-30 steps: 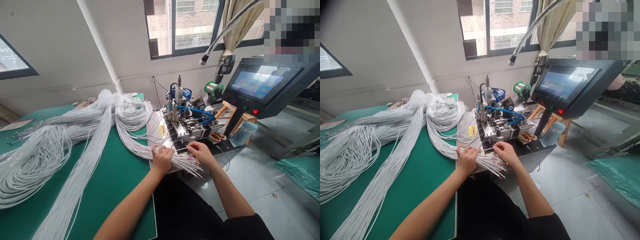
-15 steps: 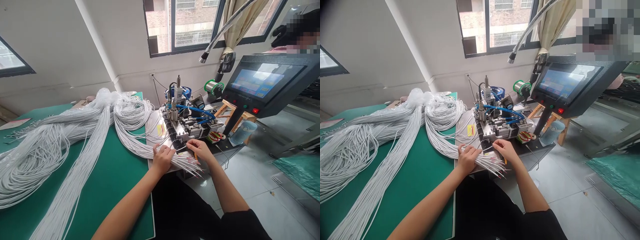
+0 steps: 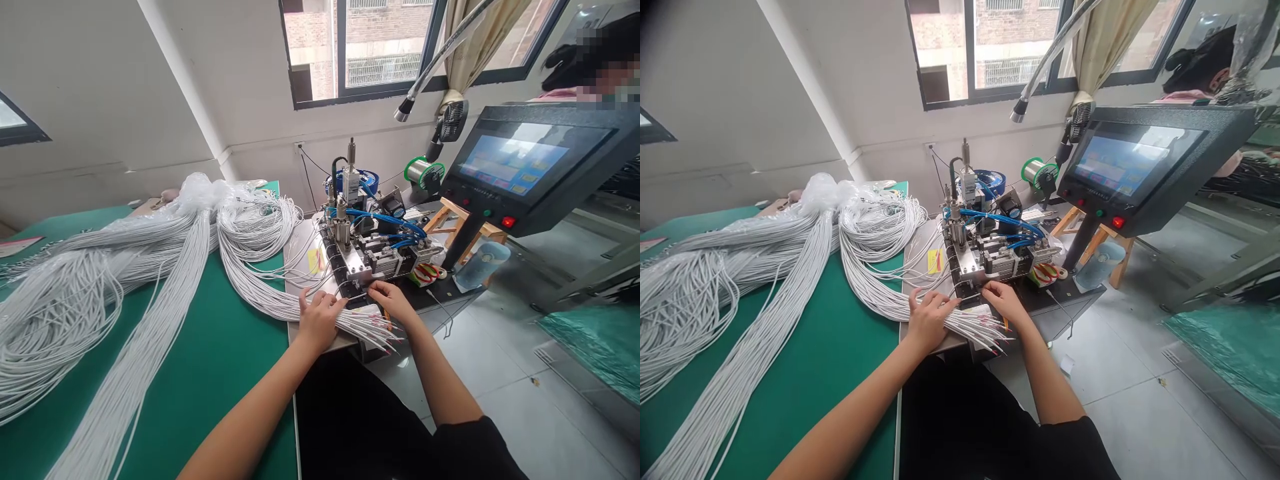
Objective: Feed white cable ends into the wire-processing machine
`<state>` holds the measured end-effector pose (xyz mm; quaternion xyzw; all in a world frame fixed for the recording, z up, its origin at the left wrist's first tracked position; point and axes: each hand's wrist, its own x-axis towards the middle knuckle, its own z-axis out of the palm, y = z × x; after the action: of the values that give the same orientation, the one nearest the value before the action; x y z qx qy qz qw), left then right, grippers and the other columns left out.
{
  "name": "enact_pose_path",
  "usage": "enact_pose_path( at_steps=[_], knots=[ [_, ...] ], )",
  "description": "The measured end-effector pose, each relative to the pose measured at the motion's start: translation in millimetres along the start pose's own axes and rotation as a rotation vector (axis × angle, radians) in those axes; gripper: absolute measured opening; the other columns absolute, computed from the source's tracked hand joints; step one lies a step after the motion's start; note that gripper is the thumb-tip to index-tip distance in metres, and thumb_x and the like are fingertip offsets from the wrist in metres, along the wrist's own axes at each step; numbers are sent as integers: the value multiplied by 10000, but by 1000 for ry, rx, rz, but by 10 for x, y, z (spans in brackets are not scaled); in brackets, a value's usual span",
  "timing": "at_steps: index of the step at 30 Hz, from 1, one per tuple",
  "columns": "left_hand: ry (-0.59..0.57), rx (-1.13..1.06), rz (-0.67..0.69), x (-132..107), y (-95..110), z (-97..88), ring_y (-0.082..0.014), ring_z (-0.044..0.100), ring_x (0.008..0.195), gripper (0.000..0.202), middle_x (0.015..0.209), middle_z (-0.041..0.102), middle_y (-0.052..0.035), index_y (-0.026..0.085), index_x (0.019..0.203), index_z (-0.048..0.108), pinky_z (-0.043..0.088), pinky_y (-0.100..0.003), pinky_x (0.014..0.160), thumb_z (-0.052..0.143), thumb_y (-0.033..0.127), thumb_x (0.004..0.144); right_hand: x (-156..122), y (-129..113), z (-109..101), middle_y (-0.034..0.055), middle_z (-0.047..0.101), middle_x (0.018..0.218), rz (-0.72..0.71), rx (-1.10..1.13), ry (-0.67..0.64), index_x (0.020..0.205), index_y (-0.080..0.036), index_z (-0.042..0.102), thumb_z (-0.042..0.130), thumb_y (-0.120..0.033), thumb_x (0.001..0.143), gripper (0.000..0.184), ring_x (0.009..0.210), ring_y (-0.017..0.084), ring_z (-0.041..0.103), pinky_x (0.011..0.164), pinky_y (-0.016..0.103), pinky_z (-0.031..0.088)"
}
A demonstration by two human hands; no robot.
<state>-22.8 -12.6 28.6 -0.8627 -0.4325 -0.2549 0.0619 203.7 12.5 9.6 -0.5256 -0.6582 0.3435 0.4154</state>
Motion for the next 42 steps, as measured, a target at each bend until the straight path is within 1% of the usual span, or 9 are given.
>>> enact_pose_path(
  at_steps=[6,12,17,22,24,27,32,38,42],
  knots=[
    [-1,-1,7,11,-4,-2,-239,562,933,455,913,663,-38,281,1086,614,182,-522,1018,547,86,680,-5,26,21,-36,429,601,65,109,4,622,-192,481,525,-444,749,285,581,135,410,578,252,340],
    [-15,-10,2,12,-19,22,-242,558,939,452,919,654,-46,278,1098,622,188,-517,1023,564,109,683,10,116,114,-47,396,544,192,251,-11,599,-192,461,517,-480,706,312,502,115,389,501,235,330],
    [-22,-11,5,5,-20,21,-251,559,964,421,935,659,-46,272,1097,617,193,-531,1017,575,133,703,-45,209,158,-25,474,565,251,304,27,646,-180,518,561,-559,703,386,515,131,453,502,242,379],
    [-7,-38,1,-12,-23,20,-263,564,1009,402,991,679,-50,271,1083,613,179,-538,1030,577,131,707,-218,271,68,-5,536,604,256,293,111,696,-166,573,630,-615,698,453,552,149,493,519,249,392],
    [-12,-42,-3,-19,-25,20,-266,566,1022,405,1008,684,-50,272,1088,609,180,-543,1031,572,129,711,-312,240,-7,-4,535,595,246,278,144,699,-167,579,613,-629,726,464,548,151,491,511,250,388],
    [-11,-44,0,-25,-24,20,-265,562,1054,429,1079,678,-47,269,1104,599,167,-547,1041,564,116,705,-459,107,-144,21,584,677,192,186,165,735,-169,609,589,-615,775,449,617,167,522,568,261,415],
    [6,-48,10,-25,-20,19,-269,544,1111,379,1200,636,-45,262,1080,598,131,-560,1058,556,125,729,-651,-194,-309,17,587,708,101,-2,45,804,-184,625,548,-536,850,363,593,157,495,547,263,391],
    [32,-50,23,-31,-13,-14,-251,588,1010,308,1069,687,-31,269,1051,602,95,-559,1065,555,150,771,-712,-355,-323,27,597,743,-38,-159,-88,799,-202,650,562,-470,867,290,594,155,466,537,268,365],
    [47,-26,59,-31,-22,-24,-224,606,918,301,995,697,-23,272,1040,609,123,-532,1058,529,139,783,-679,-389,-306,39,612,765,-50,-134,-92,809,-198,661,535,-452,890,294,615,163,494,548,273,373]
  ],
)
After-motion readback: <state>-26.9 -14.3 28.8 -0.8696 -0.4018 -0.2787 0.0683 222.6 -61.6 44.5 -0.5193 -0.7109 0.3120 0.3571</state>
